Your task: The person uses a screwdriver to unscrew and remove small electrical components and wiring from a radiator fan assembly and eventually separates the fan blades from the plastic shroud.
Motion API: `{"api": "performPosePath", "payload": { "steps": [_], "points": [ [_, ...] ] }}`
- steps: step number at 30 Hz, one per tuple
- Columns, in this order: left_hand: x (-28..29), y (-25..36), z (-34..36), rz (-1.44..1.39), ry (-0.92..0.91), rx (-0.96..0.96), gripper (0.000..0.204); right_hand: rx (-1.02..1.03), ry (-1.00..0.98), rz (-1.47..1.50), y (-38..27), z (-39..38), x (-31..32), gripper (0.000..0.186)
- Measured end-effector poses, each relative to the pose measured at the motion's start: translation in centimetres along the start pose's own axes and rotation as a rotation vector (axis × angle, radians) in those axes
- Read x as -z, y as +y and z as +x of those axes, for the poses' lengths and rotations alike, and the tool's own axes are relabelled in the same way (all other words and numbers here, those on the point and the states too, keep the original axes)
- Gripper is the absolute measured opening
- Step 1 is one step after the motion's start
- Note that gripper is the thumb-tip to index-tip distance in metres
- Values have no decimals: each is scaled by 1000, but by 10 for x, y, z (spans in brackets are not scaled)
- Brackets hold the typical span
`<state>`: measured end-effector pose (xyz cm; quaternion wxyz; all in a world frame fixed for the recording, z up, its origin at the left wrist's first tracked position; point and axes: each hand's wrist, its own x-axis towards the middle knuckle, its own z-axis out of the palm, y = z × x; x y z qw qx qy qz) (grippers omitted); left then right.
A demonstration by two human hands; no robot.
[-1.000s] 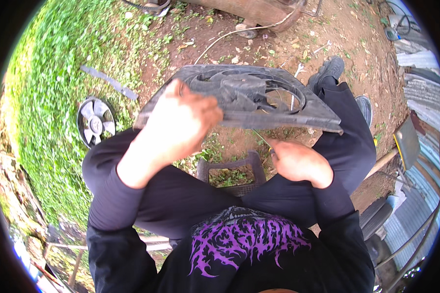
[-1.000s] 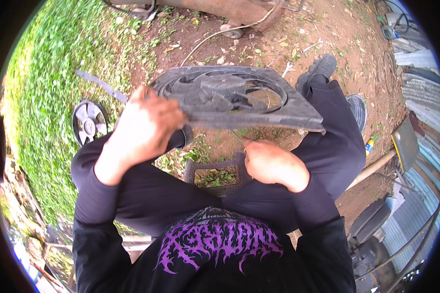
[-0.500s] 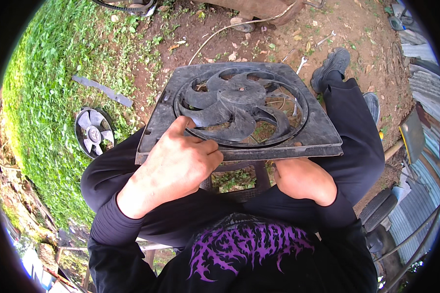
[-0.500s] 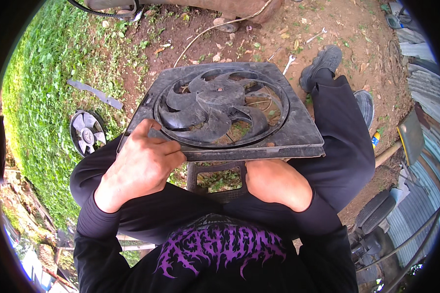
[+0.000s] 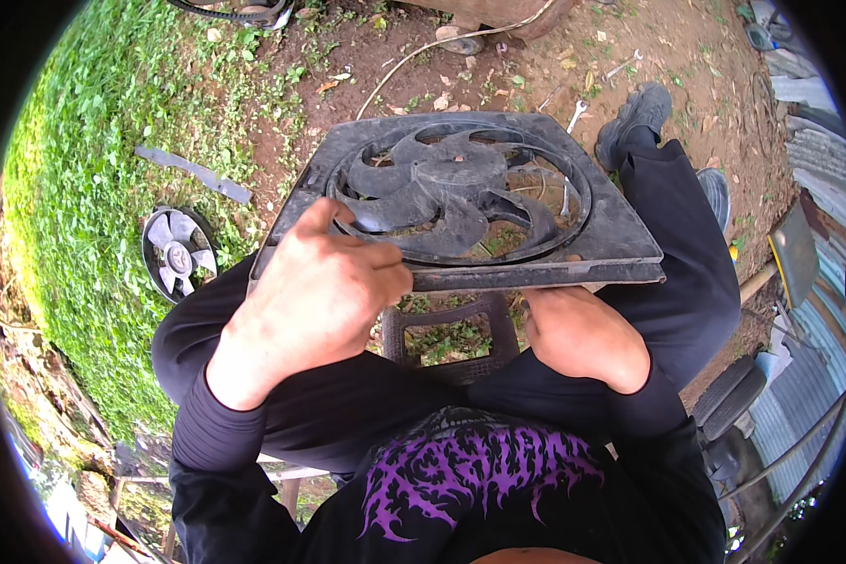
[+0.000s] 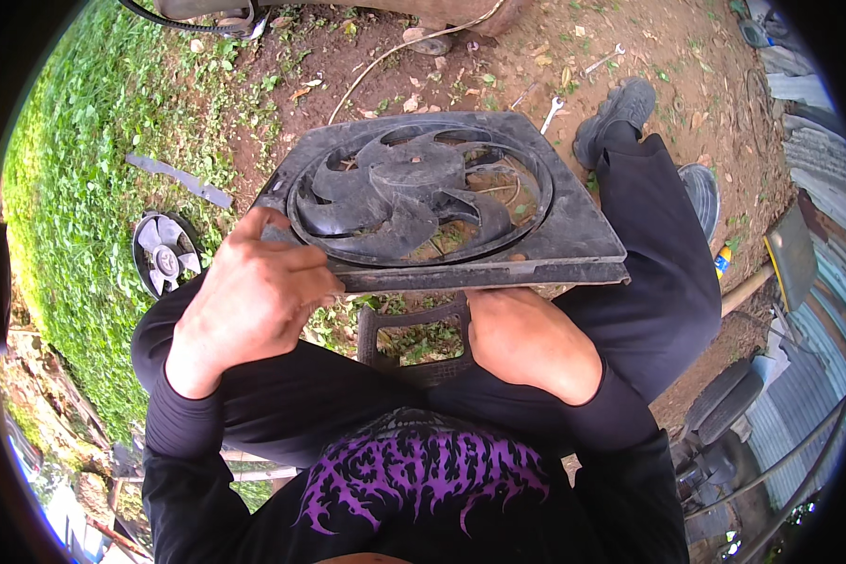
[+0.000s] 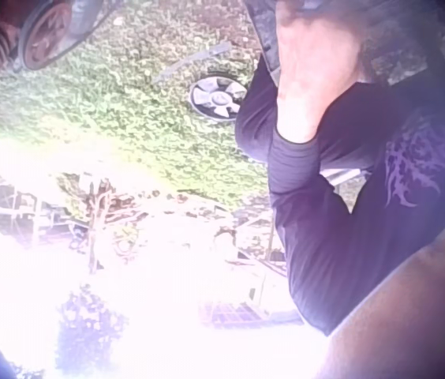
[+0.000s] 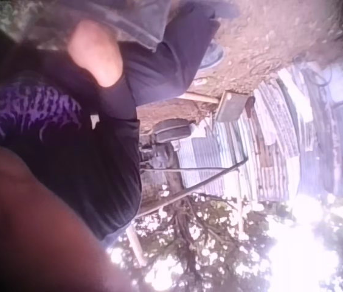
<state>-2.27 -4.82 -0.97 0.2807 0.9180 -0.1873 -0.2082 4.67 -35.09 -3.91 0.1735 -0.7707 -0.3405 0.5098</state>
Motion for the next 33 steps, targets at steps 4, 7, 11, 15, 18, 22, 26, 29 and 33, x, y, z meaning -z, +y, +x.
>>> {"api": "performPosePath", "payload": {
  "steps": [4,7,11,15,18,22,26,29,33],
  "points": [
    [11,-13,6,-17,159,3,11,-137,-22,40,-10,0,13,55],
    [26,-26,13,63,319,4,11,-163,1,18,-15,-1,21,64],
    [37,-41,30,57,494,81,9,-165,52,2,-19,-6,27,65],
    [47,-46,39,17,500,147,7,-175,69,28,-18,-15,33,64],
    [49,-46,40,-50,475,121,7,-140,103,48,-13,-19,33,62],
    [48,-46,39,-119,430,123,4,-163,110,50,-12,-20,33,61],
    [45,-44,38,-138,442,78,6,-175,85,46,-9,-20,34,61],
    [43,-45,36,-129,443,75,8,-194,74,42,-10,-19,33,62],
    [44,-44,35,-98,430,88,9,-173,76,34,-10,-18,32,63]
  ]
}}
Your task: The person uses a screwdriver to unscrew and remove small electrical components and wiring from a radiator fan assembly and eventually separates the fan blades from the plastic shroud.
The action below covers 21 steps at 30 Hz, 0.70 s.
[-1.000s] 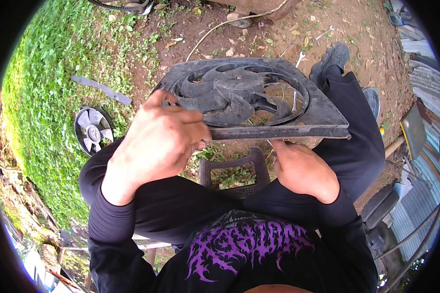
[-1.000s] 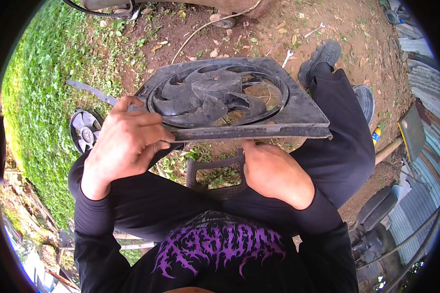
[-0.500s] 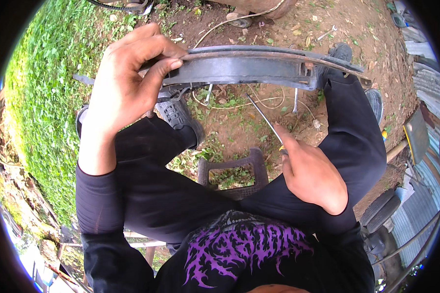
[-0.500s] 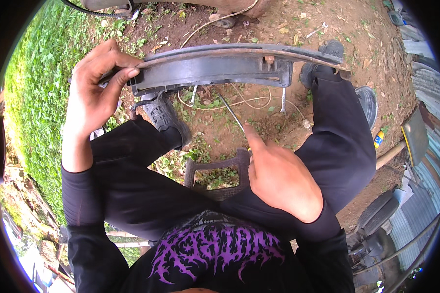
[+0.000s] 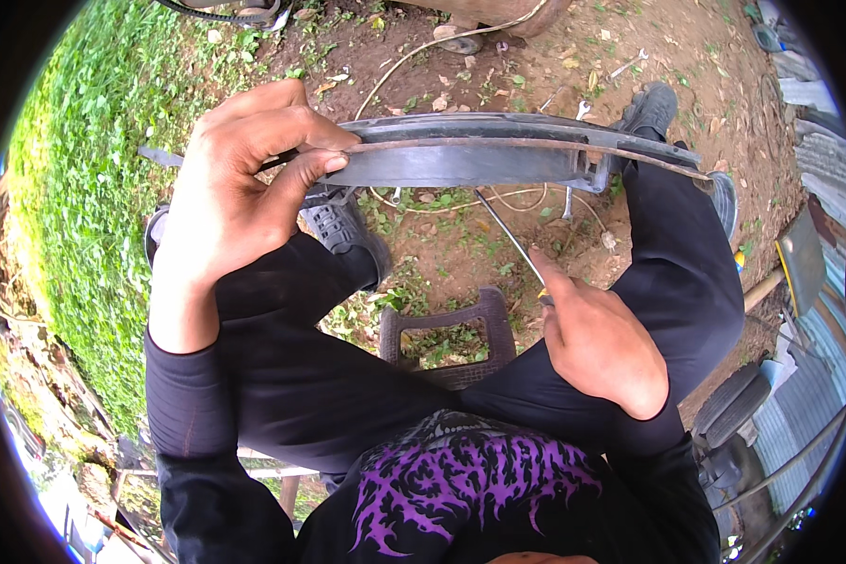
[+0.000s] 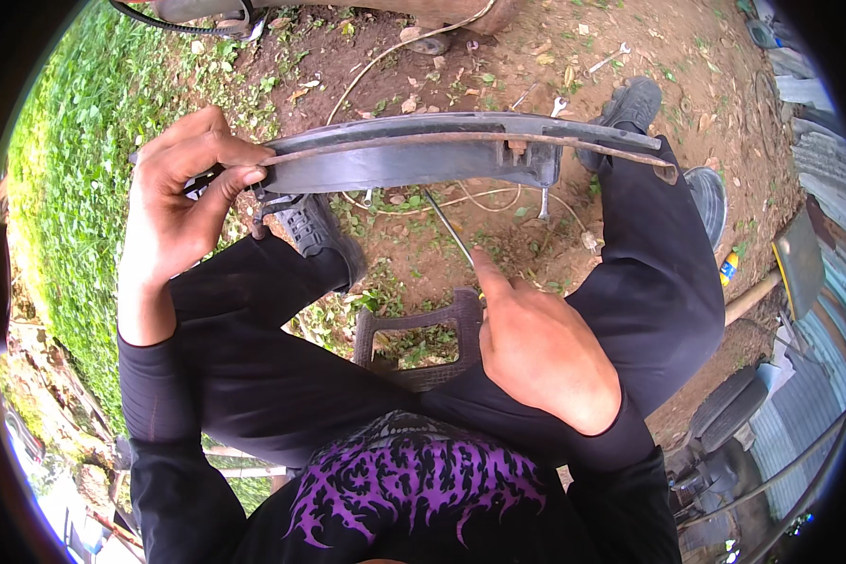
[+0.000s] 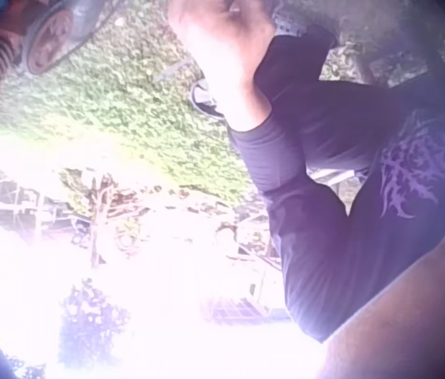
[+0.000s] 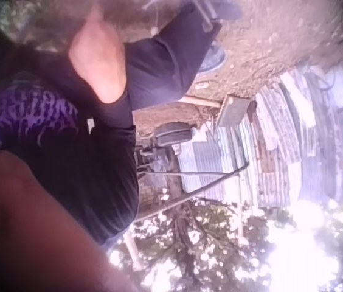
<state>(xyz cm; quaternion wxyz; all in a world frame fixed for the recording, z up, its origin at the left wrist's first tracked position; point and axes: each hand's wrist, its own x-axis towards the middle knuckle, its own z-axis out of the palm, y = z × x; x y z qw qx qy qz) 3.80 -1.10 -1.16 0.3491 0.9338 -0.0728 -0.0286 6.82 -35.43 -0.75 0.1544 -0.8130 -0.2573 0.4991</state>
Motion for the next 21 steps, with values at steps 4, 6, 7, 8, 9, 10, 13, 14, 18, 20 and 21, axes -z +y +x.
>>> {"api": "performPosePath", "payload": {
  "steps": [4,6,7,8,9,10,13,14,18,20,21],
  "points": [
    [-2,-2,-1,-11,11,-26,10,-2,4,11,-2,1,0,64],
    [-3,-2,-2,-9,13,-31,11,-6,-7,21,-4,1,1,64],
    [-3,-3,-2,-9,12,-33,11,4,-1,26,-4,2,0,64],
    [-2,-3,-2,-8,12,-35,11,14,4,31,-3,2,-2,64],
    [-2,-3,-2,-6,17,-35,11,25,9,36,-3,3,-3,64],
    [-1,-2,-2,-5,21,-36,11,36,16,40,-4,4,-3,63],
    [-3,-6,-1,-31,42,-35,10,54,26,63,-6,6,-3,61],
    [-3,-6,-1,-34,48,-35,9,50,19,75,-7,6,-1,60],
    [-1,-6,-1,-1,33,-40,8,93,73,115,-9,8,-4,59],
    [-1,-7,-2,-5,26,-37,8,80,55,119,-12,9,-3,59],
    [-2,-8,-2,-19,23,-28,8,73,47,120,-12,9,-2,59]
  ]
}}
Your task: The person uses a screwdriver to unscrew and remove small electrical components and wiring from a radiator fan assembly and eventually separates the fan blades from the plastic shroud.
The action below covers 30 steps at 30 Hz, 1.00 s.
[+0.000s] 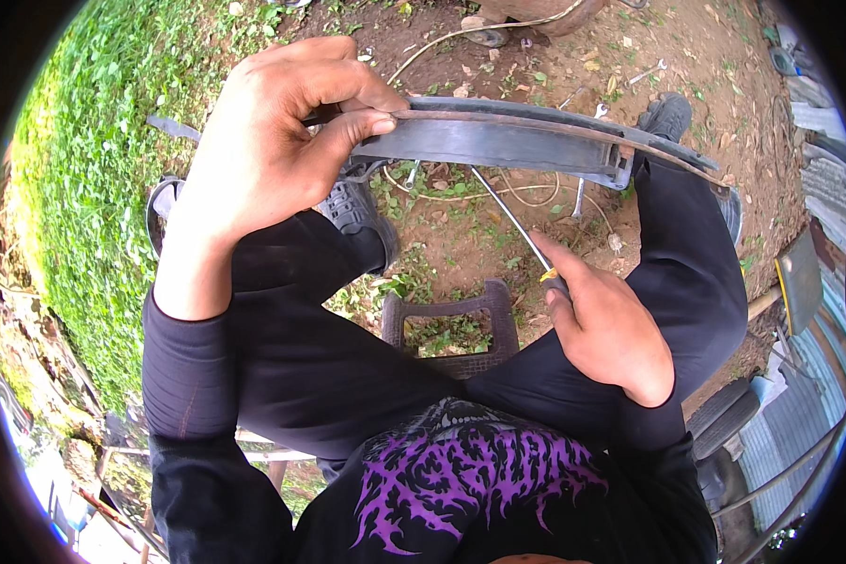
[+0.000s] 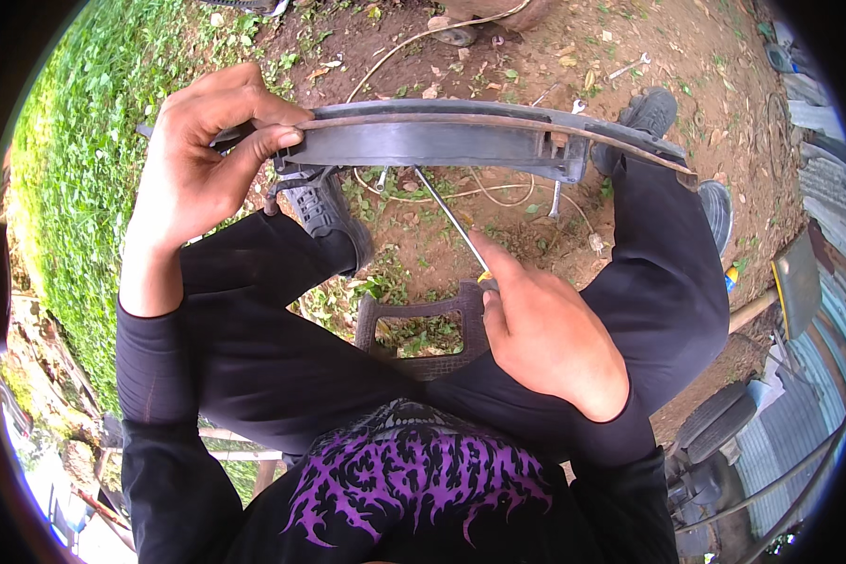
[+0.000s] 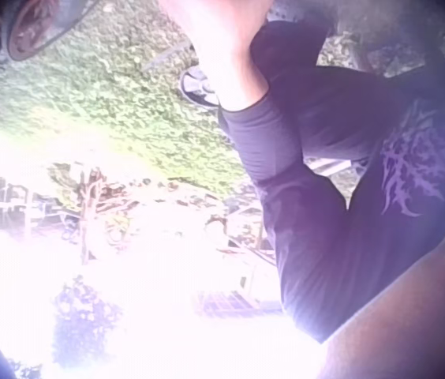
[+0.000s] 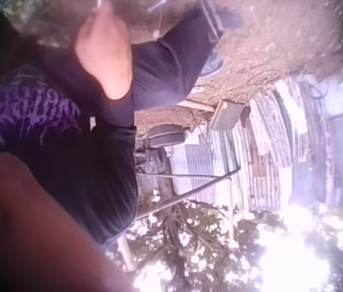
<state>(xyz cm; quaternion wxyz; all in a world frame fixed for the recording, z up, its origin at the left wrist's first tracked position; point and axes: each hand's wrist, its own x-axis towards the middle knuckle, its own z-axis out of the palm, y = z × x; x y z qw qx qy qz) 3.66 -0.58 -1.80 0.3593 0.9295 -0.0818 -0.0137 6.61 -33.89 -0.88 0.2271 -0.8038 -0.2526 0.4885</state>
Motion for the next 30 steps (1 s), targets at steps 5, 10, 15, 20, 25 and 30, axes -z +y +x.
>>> {"api": "performPosePath", "payload": {
  "steps": [5,10,15,20,25,30],
  "points": [
    [0,0,-2,-10,-11,5,9,61,15,35,4,0,-5,59],
    [0,-1,-3,-4,-15,9,10,8,0,5,-2,1,-4,58],
    [1,-1,-2,32,-24,-18,10,-45,-18,4,-2,5,-5,57],
    [1,-4,-2,59,-38,-29,9,-28,14,-10,4,7,-10,57],
    [0,-3,-3,38,-10,-23,9,-49,-11,8,1,8,-7,56],
    [1,-3,-3,67,-24,-7,9,-66,-27,37,-2,9,-6,57]
  ]
}}
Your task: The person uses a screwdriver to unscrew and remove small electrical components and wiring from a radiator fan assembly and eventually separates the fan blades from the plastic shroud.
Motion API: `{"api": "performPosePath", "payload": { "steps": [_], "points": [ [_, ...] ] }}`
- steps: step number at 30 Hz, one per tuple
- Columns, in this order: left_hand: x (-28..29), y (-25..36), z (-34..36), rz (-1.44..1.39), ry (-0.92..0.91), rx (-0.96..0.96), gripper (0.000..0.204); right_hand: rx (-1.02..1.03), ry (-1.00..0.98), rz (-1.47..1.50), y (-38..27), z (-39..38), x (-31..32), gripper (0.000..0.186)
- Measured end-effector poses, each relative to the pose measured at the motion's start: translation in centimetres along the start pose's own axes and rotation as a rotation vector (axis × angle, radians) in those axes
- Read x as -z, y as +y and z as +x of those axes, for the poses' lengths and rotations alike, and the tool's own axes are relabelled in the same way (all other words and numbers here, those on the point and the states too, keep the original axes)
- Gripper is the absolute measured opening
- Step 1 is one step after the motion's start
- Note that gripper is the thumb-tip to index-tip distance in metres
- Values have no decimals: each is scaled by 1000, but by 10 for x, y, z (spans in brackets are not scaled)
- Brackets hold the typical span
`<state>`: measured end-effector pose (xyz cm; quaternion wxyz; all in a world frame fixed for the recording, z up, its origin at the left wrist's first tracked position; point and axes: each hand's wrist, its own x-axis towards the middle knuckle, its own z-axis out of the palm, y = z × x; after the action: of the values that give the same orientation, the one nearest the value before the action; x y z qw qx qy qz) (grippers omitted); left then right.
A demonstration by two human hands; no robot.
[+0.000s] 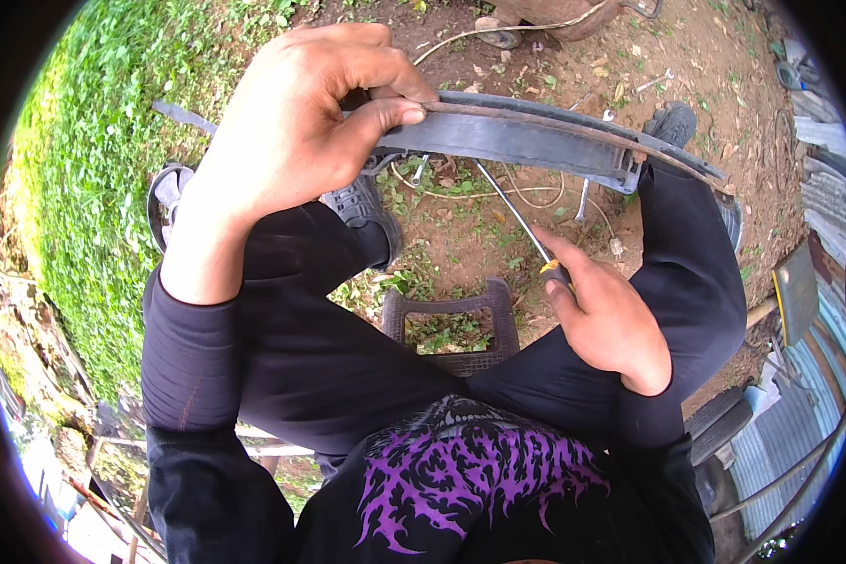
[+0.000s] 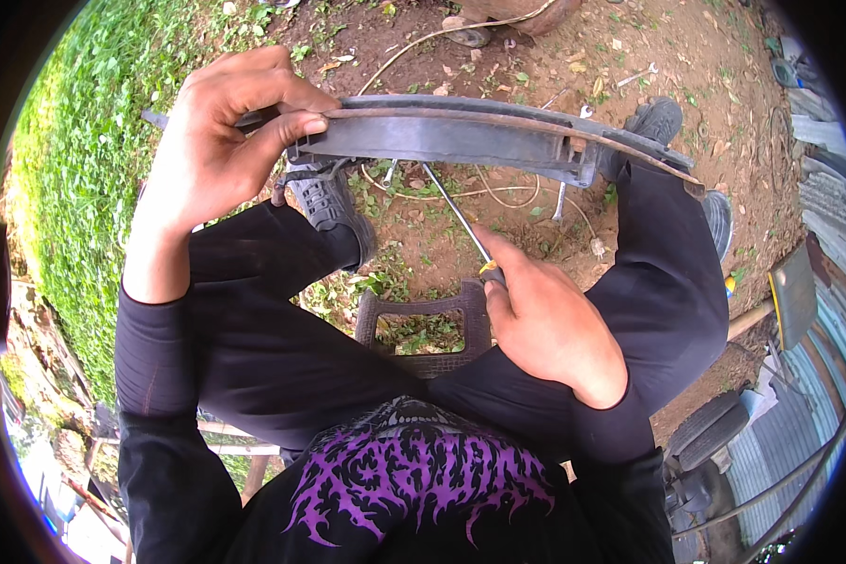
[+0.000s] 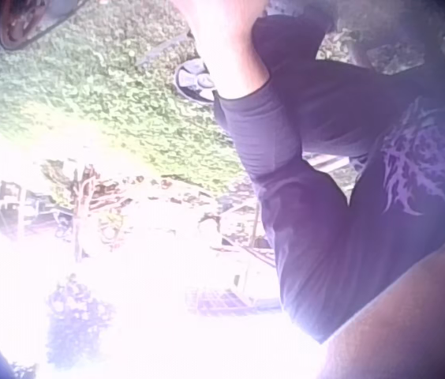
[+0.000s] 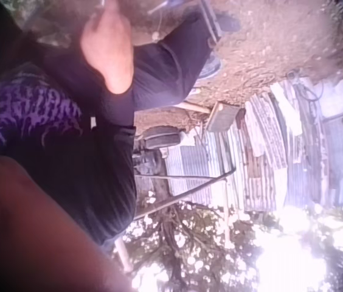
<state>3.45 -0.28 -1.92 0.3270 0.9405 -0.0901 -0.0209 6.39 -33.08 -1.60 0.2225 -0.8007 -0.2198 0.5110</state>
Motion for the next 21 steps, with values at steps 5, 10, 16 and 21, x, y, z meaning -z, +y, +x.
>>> {"api": "performPosePath", "payload": {
  "steps": [5,10,16,21],
  "points": [
    [-2,1,1,-4,73,-9,9,56,50,24,2,-2,0,50],
    [-7,7,7,25,251,106,12,125,83,104,-9,-3,25,27],
    [-10,-1,15,45,375,188,13,130,-44,-98,-37,-22,81,13],
    [-26,-8,16,95,524,97,14,375,469,329,-21,2,96,23]
  ]
}}
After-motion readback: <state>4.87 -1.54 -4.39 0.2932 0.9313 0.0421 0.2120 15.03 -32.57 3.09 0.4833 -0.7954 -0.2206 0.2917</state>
